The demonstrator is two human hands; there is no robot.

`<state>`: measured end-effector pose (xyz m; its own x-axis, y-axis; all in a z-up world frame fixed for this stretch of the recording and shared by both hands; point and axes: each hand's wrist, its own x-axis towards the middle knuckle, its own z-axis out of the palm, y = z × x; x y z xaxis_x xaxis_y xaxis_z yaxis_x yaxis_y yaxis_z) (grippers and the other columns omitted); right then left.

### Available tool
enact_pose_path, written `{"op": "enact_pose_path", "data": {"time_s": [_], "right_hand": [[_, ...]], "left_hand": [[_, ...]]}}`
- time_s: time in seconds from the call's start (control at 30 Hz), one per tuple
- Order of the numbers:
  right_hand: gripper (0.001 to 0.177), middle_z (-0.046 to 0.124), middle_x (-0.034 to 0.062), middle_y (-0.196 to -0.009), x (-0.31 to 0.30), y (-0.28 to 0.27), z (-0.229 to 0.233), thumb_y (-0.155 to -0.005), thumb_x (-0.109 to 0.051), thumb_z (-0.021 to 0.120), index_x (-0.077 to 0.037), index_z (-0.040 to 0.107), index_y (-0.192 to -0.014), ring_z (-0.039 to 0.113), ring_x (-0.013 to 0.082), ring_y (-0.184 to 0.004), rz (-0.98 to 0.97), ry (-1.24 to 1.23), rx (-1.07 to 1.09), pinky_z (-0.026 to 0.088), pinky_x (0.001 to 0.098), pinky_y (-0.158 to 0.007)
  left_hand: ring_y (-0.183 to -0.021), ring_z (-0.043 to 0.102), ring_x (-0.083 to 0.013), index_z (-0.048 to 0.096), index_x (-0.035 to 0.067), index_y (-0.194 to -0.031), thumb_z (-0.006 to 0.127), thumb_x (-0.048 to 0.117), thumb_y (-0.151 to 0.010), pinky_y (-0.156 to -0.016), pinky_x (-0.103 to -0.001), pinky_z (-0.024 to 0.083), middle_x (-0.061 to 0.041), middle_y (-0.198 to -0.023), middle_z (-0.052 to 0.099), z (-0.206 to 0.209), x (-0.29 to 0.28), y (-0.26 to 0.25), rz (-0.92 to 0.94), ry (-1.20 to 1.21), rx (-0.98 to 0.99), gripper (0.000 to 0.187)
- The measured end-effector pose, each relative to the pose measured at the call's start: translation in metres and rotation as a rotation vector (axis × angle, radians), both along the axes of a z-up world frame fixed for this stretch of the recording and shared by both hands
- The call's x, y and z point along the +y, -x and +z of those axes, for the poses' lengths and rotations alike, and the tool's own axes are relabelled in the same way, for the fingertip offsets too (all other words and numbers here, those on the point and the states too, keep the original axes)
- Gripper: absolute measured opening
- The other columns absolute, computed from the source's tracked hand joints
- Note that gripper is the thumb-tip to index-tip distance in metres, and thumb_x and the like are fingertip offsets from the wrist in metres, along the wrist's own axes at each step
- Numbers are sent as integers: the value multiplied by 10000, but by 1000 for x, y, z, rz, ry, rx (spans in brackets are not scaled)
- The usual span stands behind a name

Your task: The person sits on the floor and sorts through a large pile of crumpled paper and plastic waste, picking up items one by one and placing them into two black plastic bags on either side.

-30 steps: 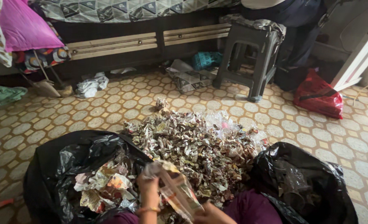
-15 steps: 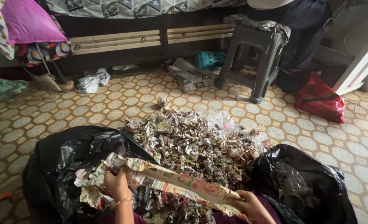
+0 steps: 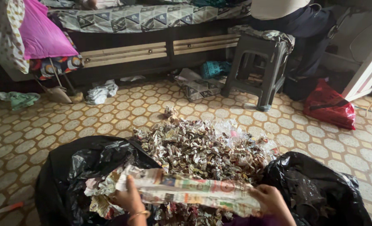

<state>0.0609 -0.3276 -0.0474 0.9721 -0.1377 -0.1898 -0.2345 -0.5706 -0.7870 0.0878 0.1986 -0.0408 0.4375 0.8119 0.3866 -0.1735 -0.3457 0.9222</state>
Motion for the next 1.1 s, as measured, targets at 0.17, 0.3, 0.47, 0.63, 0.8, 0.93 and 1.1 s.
{"op": "enact_pose_path", "data": {"time_s": [0.17,0.3,0.47,0.63,0.8,0.93,1.1], "right_hand": [[496,752,61,-1168,44,0,60,-839,-469,781,-147,699,-1207,698,236,-1136,37,657,-28,566,368,-954],[933,507,171,-1512,104,-31,94,-716,-410,852,-72,454,-1489,506,311,-1317,455,125,-410,432,482,-1079],[351,785,135,-1031,169,-66,83,-980,-316,623,-18,710,-1144,774,169,-867,751,-98,-94,623,306,-786],[514,681,119,-760,157,-60,4,-1046,-469,681,9,761,-872,511,160,-592,687,456,150,375,296,-498],[470,780,83,-927,110,-11,-61,-752,-272,877,-35,731,-1130,695,155,-813,633,-89,-136,571,341,-728],[443,799,67,-920,123,-13,-42,-790,-369,866,-59,765,-1090,708,166,-804,530,-87,52,574,345,-756],[434,726,61,-869,152,-23,29,-810,-429,850,-91,713,-1045,656,158,-726,479,-12,161,520,344,-706]], "left_hand": [[-452,469,-95,790,113,-1079,733,440,-887,-395,-260,316,-43,-639,695,-1,-74,-2,-352,113,253,383],[-734,711,-108,740,44,-1034,835,314,-801,-534,-212,610,-67,-978,712,22,-138,-8,-638,-168,117,369],[-785,726,-99,790,129,-965,794,117,-831,-662,-225,582,-30,-907,792,61,-170,-11,-884,-383,-8,135],[-531,461,-83,750,58,-864,760,279,-977,-481,-258,351,-16,-709,634,106,-99,-27,-610,-37,98,249],[-768,600,-72,759,59,-1016,767,281,-964,-697,-218,495,10,-879,737,135,-15,-48,-509,-80,-99,228],[-1038,737,-156,507,177,-1443,770,151,-776,-775,-335,653,-57,-1216,726,103,-78,-28,-1079,-76,388,718],[-781,583,-182,717,87,-1198,806,335,-890,-610,-286,428,-83,-1002,715,83,-167,-8,-1152,-475,544,405]]}}
